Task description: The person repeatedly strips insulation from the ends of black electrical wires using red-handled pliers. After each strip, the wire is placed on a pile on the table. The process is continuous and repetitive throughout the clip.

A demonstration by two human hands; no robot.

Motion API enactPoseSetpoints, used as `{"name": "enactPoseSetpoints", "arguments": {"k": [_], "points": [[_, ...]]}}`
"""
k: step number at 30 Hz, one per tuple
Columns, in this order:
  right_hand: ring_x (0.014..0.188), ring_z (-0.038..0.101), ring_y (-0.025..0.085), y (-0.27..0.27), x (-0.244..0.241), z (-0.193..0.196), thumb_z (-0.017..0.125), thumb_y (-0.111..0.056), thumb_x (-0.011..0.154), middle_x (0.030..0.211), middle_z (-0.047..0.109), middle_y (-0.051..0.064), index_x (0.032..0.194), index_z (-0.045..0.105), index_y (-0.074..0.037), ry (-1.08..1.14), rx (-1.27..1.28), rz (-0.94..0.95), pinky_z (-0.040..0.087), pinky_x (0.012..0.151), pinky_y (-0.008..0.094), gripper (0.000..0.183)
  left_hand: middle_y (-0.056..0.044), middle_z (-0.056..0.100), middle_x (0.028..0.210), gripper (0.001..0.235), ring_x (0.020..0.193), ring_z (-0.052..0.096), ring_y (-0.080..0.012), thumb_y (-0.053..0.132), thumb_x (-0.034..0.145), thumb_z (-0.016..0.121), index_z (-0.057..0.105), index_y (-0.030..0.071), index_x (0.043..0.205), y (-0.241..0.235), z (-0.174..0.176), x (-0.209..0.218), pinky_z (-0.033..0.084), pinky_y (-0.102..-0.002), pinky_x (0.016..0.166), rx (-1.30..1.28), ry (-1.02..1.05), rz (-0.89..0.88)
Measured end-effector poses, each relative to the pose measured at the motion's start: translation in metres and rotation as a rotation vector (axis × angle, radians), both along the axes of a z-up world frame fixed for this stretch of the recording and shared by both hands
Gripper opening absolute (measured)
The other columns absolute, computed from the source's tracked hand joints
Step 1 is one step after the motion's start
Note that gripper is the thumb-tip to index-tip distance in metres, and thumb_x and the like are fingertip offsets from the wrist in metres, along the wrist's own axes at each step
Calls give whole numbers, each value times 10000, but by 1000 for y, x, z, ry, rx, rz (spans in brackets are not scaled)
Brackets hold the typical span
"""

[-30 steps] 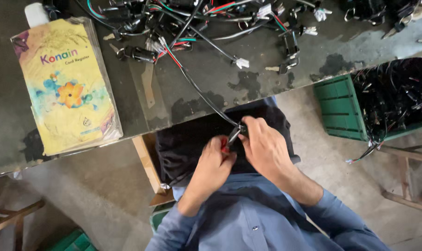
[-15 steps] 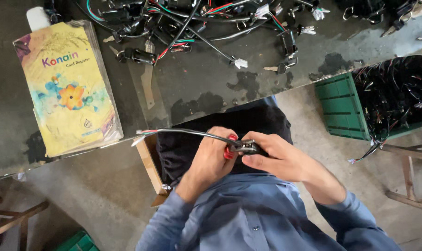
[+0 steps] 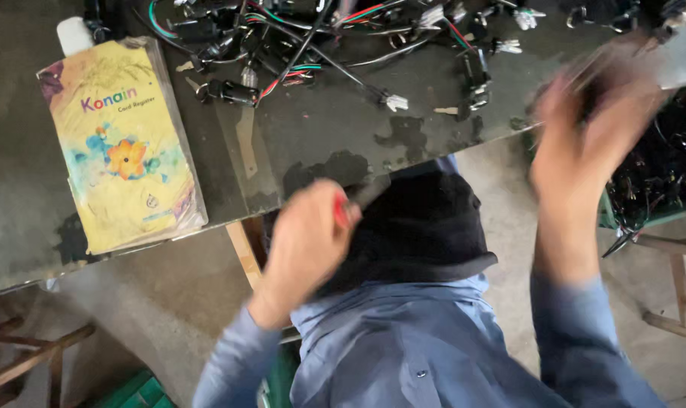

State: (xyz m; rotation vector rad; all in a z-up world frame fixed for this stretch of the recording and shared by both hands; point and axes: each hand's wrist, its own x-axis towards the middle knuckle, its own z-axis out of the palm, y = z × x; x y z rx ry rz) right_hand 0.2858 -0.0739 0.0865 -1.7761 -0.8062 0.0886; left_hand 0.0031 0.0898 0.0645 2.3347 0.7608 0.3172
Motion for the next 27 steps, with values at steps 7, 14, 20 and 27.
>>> {"name": "enactPoseSetpoints", "arguments": {"k": [7, 14, 20, 27], "points": [[1315, 465, 306, 18, -78, 2, 775, -310, 913, 1329, 470, 161, 1341, 456, -61, -179, -33, -28, 394, 1147, 440, 589, -169, 598, 1135, 331, 1060, 552, -405, 210, 941, 758, 655, 14, 1186, 112, 21, 94, 464, -486, 903, 502, -296, 198], [970, 662, 240, 21, -126, -28, 745, -86, 928, 1165, 645, 128, 1197, 622, -39, 351, -15, 391, 531, 894, 377, 299, -58, 615, 779, 166, 666, 624, -154, 146, 1125, 514, 607, 10, 1114, 84, 71, 52, 487, -312, 631, 14, -505, 269], [967, 650, 216, 32, -100, -2, 492, -530, 1050, 1099, 660, 135, 1163, 603, -26, 1007, 669, 388, 533, 870, 362, 529, -129, 701, 910, 73, 807, 678, -265, 80, 952, 650, 668, 46, 1014, -43, 37, 19, 549, -347, 740, -160, -370, 80], [969, 633, 276, 28, -119, -21, 516, -311, 1122, 1032, 667, 209, 991, 602, -7, 611, 374, 491, 511, 898, 386, 342, -106, 668, 784, 285, 690, 638, -247, 180, 953, 666, 653, 32, 1196, -74, 1, 2, 536, -340, 659, -688, -158, 87]]}}
